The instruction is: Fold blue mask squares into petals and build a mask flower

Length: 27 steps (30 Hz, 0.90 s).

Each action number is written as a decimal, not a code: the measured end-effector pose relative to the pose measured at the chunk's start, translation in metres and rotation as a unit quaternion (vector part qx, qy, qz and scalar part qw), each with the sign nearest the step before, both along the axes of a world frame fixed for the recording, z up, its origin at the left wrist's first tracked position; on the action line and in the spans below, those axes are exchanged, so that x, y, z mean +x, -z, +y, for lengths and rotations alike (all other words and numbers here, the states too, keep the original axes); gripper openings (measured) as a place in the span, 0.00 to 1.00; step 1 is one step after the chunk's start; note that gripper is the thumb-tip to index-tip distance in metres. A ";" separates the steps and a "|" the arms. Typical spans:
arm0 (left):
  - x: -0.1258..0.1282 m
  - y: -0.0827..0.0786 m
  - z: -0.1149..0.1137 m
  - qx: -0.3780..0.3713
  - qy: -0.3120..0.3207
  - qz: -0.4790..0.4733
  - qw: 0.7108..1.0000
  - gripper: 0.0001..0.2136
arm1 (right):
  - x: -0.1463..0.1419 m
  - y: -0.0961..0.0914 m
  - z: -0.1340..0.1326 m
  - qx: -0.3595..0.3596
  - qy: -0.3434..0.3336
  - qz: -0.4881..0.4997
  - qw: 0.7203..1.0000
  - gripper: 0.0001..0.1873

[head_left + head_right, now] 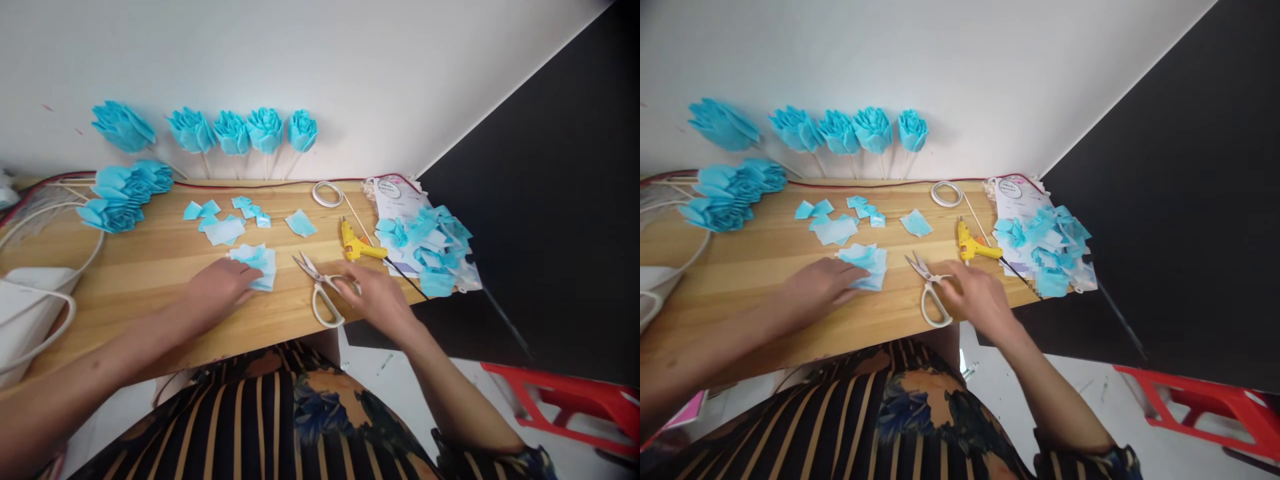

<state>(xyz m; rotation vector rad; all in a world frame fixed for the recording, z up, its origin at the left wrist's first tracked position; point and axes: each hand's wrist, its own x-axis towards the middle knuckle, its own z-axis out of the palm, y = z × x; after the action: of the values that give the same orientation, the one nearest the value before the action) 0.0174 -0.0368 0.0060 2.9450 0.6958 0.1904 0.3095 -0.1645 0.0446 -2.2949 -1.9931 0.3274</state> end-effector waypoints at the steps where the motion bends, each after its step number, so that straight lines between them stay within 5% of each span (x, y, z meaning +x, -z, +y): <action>1: -0.006 -0.001 0.000 -0.008 0.004 -0.037 0.999 0.12 | 0.013 0.000 0.004 0.017 0.018 -0.041 0.999 0.20; 5: -0.015 -0.011 0.005 -0.032 -0.008 -0.161 0.986 0.16 | 0.061 0.014 0.019 0.032 -0.004 -0.176 0.984 0.25; 11: -0.001 -0.016 0.024 -0.106 -0.005 -0.211 0.972 0.16 | 0.084 0.033 0.014 0.019 -0.025 -0.223 0.974 0.22; 19: 0.000 -0.003 0.038 -0.179 -0.062 -0.265 0.946 0.14 | 0.132 0.027 -0.011 0.005 0.046 -0.239 0.970 0.21; 27: -0.011 0.003 0.036 -0.131 -0.103 -0.298 0.940 0.13 | 0.136 0.006 0.029 0.086 0.116 -0.166 0.975 0.20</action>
<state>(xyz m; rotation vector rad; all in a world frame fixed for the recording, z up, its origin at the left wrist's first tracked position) 0.0065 -0.0010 0.0032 2.3583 0.8413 0.8853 0.4456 -0.1357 0.0388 -2.5639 -1.7634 -0.2533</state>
